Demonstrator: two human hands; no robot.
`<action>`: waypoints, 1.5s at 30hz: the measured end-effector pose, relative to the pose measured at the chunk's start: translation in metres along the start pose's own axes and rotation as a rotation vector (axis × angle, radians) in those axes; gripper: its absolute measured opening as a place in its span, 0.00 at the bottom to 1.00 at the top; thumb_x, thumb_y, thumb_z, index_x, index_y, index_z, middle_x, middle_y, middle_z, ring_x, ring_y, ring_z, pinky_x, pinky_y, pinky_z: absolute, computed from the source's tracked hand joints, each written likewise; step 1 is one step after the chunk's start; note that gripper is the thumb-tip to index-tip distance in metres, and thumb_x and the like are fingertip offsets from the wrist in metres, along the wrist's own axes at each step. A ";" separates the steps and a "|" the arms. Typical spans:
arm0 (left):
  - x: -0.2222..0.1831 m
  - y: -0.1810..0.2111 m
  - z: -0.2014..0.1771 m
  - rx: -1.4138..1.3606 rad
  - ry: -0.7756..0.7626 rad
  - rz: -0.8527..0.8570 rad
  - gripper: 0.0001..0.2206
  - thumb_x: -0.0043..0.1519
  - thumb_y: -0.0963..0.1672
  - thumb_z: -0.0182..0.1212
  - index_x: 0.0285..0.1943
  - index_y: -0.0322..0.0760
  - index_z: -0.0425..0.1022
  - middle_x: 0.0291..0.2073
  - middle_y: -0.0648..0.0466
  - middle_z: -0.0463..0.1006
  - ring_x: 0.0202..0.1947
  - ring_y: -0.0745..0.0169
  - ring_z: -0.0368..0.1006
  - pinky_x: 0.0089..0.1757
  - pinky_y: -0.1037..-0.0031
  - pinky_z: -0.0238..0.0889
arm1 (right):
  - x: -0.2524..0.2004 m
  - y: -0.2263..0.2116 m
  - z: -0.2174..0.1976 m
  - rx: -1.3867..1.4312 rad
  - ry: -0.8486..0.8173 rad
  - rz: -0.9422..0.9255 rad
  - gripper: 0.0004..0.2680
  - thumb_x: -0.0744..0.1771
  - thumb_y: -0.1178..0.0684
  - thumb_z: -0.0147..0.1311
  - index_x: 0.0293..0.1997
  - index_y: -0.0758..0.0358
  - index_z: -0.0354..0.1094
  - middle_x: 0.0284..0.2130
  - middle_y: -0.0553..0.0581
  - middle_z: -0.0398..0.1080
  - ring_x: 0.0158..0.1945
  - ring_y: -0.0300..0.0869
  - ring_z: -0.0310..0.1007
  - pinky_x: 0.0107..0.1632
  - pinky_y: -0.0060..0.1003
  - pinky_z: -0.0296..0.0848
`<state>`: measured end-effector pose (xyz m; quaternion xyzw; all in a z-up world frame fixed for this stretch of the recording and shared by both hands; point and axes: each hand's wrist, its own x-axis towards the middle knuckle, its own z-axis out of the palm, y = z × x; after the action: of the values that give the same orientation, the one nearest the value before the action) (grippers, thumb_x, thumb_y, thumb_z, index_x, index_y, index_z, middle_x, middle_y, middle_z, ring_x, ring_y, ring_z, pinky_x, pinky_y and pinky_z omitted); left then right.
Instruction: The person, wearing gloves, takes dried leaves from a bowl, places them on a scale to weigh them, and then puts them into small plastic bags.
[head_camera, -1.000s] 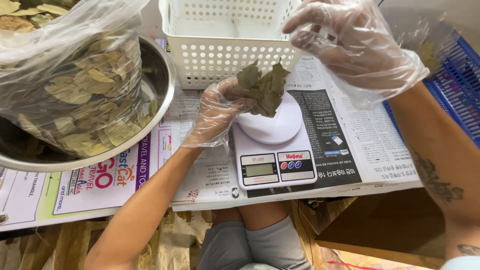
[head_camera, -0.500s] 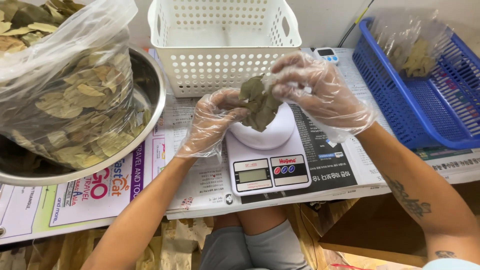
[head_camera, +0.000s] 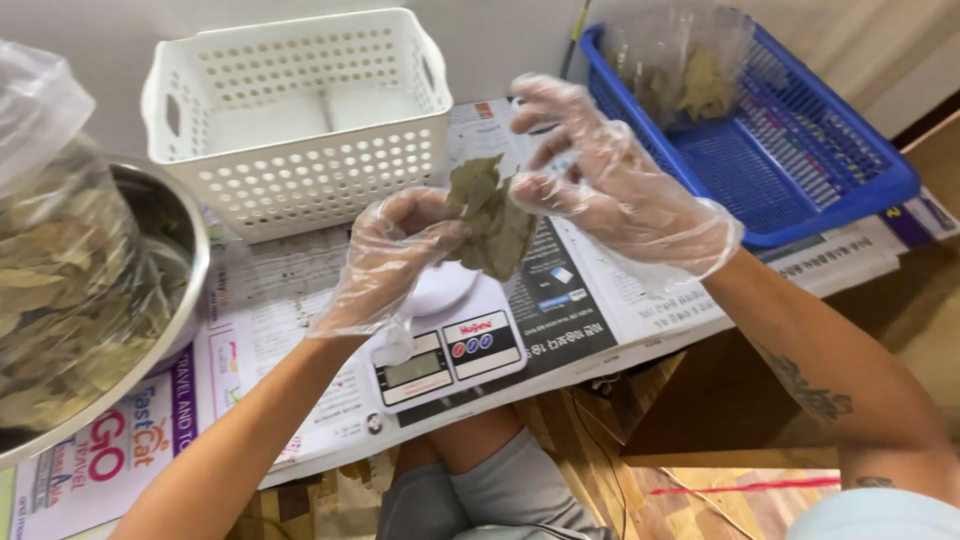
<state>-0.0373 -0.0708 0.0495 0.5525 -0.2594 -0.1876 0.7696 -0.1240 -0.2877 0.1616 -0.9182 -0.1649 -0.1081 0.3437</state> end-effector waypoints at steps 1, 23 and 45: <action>0.009 -0.002 0.009 -0.003 -0.010 -0.002 0.10 0.57 0.43 0.71 0.44 0.38 0.77 0.35 0.55 0.82 0.31 0.69 0.74 0.33 0.80 0.70 | -0.009 0.004 -0.008 -0.005 0.006 0.008 0.28 0.68 0.32 0.44 0.71 0.57 0.41 0.58 0.64 0.64 0.48 0.45 0.71 0.41 0.38 0.75; 0.226 -0.059 0.235 0.538 -0.201 0.445 0.29 0.55 0.50 0.73 0.64 0.48 0.66 0.52 0.56 0.83 0.51 0.58 0.82 0.50 0.66 0.76 | -0.084 0.124 -0.155 0.162 0.547 0.969 0.12 0.68 0.56 0.57 0.59 0.58 0.67 0.45 0.53 0.75 0.39 0.40 0.78 0.44 0.29 0.81; 0.387 -0.168 0.281 1.582 0.084 0.959 0.11 0.52 0.38 0.62 0.36 0.50 0.69 0.20 0.63 0.74 0.24 0.64 0.73 0.23 0.70 0.69 | -0.052 0.364 -0.180 -0.255 0.385 0.742 0.15 0.64 0.55 0.64 0.54 0.59 0.65 0.45 0.57 0.72 0.48 0.48 0.72 0.52 0.46 0.70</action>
<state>0.0999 -0.5584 0.0360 0.7570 -0.4848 0.4027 0.1722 -0.0501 -0.6781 0.0616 -0.9134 0.2579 -0.1660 0.2676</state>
